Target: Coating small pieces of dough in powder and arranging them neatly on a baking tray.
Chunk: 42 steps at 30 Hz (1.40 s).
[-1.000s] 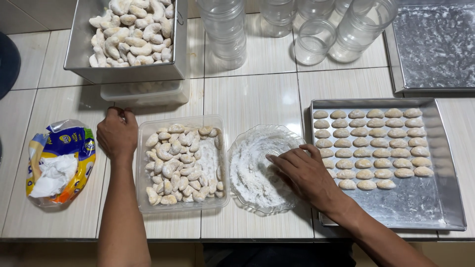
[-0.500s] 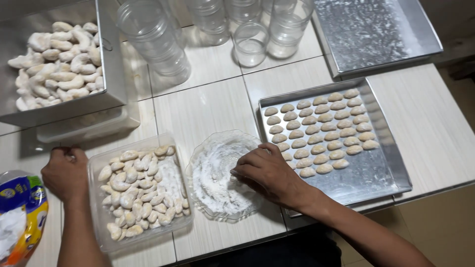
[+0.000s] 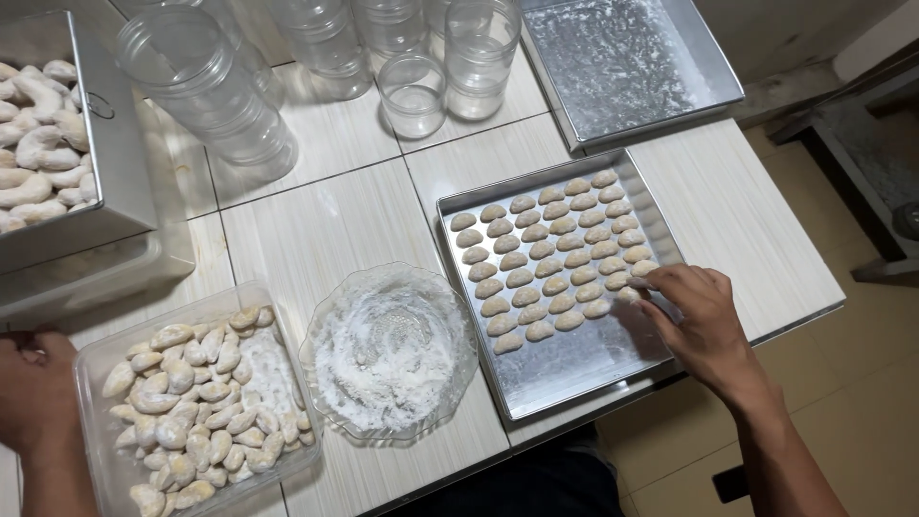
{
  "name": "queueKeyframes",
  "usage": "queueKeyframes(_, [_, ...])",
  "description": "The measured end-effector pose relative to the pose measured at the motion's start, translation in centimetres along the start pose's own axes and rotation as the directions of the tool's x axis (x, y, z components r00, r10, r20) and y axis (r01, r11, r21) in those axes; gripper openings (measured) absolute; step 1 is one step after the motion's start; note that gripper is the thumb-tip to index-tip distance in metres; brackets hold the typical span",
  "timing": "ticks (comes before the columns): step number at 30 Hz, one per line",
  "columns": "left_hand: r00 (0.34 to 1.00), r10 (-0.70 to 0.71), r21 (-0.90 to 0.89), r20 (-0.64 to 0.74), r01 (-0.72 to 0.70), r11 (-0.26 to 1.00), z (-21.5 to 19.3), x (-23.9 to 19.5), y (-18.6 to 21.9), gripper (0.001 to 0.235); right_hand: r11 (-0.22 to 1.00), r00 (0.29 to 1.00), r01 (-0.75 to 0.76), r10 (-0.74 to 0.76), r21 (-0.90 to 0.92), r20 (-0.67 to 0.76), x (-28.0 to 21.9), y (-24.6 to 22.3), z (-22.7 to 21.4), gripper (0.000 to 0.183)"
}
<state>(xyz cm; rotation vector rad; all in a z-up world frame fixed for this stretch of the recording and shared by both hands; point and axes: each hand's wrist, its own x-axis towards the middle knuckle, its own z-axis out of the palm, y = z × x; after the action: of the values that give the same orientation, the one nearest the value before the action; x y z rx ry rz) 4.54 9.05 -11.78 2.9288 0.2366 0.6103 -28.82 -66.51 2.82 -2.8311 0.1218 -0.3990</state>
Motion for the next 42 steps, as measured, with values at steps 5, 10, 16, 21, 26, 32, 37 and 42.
queueKeyframes(5, [1.0, 0.023, -0.064, 0.006, -0.022, 0.998, 0.9, -0.1, -0.8, 0.031, 0.998, 0.998, 0.049, -0.048, -0.037, 0.034, 0.4, -0.1, -0.3, 0.028])
queueKeyframes(10, [0.999, -0.03, -0.07, 0.024, 0.032, 0.997, 0.1, -0.1, 0.0, 0.026, 0.996, 0.996, 0.06, -0.054, -0.072, 0.075, 1.2, -0.2, -0.4, 0.027])
queueKeyframes(16, [0.997, -0.069, -0.06, 0.047, 0.072, 0.996, -0.1, -0.1, 0.3, 0.034, 0.992, 0.995, 0.071, -0.064, -0.101, 0.072, 1.2, 0.3, 0.0, 0.024])
queueKeyframes(21, [0.998, -0.042, -0.088, 0.039, 0.045, 0.995, -0.4, -0.2, 0.6, 0.033, 0.988, 0.994, 0.068, -0.055, -0.14, 0.095, 1.3, 0.5, 0.2, 0.023])
queueKeyframes(26, [0.999, -0.039, -0.034, 0.036, 0.04, 0.999, -1.2, -0.3, 1.4, 0.034, 0.993, 0.994, 0.077, -0.069, -0.085, 0.089, 1.2, 0.6, 0.2, 0.026])
queueKeyframes(32, [0.998, -0.059, -0.039, 0.024, 0.06, 0.997, -2.2, -0.6, 2.5, 0.031, 0.996, 0.994, 0.056, -0.049, -0.073, 0.094, 1.3, 0.7, 0.4, 0.023])
queueKeyframes(37, [0.997, -0.05, 0.116, -0.056, 0.056, 0.992, -2.7, -0.5, 3.3, 0.03, 1.0, 0.993, -0.021, 0.018, 0.02, 0.119, 1.7, -1.2, -0.8, 0.023])
queueKeyframes(42, [0.991, -0.046, 0.089, -0.126, 0.057, 0.994, -5.1, -0.8, 5.7, 0.027, 0.93, 0.989, 0.127, -0.146, 0.345, 0.031, 5.0, -10.2, -0.7, 0.019])
